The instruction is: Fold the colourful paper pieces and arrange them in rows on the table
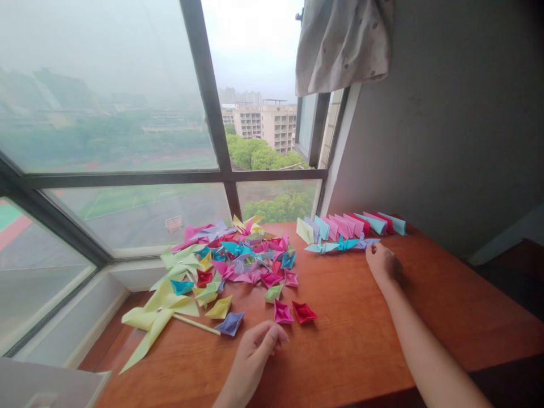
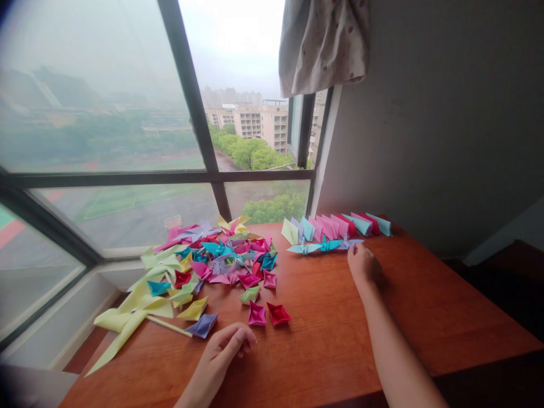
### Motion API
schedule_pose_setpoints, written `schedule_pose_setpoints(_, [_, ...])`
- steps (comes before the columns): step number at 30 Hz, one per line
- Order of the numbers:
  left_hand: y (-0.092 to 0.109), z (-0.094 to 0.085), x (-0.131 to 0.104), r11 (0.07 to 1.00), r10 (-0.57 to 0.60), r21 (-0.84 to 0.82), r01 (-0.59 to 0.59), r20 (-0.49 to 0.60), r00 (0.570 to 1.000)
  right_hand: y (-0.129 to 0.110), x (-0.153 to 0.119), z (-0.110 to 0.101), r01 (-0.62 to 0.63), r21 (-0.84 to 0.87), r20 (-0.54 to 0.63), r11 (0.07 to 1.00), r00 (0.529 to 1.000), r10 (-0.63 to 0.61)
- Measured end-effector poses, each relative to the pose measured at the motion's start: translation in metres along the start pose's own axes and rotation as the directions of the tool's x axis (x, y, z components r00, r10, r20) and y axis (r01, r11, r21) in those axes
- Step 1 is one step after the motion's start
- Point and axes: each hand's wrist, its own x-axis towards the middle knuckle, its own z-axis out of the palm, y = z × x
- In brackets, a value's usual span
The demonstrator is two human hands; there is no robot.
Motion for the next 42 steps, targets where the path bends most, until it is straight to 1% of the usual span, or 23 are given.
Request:
schedule_pose_setpoints(8, [-0.002,0.001,0.001,1.0,0.003,-0.005,-0.003,0.005,1.0,0.002,0.0,0.003,0.03,0.036,-0.012,0.999,1.0,-0.029])
schedule_pose_setpoints(14, [-0.005,0.0,0.0,1.0,0.006,-0.001,-0.006,0.009,1.0,0.004,0.001,0.005,0.052,0.052,0.005,0.997,0.999,-0.053])
schedule_pose_setpoints(21, [-0.005,0.001,0.001,1.0,-0.005,0.009,0.005,0.006,1.0,0.004,0.004,0.006,0.069,0.062,0.014,0.996,0.997,-0.07])
schedule_pose_setpoints(33, [-0.002,0.001,-0.001,1.0,0.008,0.024,-0.007,-0.005,1.0,0.006,0.002,0.007,0.074,0.097,0.004,0.993,0.997,-0.075])
schedule_pose_setpoints(36, [-0.002,0.001,-0.001,1.0,0.006,0.02,-0.006,-0.006,1.0,0.005,0.001,0.006,0.061,0.129,0.008,0.99,0.998,-0.063])
schedule_pose_setpoints(38, [-0.002,0.001,-0.001,1.0,0.004,0.014,-0.003,-0.004,1.0,0.006,-0.002,0.006,0.043,0.171,-0.005,0.984,0.999,-0.043])
schedule_pose_setpoints(42, [-0.003,0.002,0.0,1.0,-0.001,-0.003,0.001,-0.012,1.0,0.008,-0.008,0.003,0.038,0.264,-0.102,0.964,0.995,-0.011])
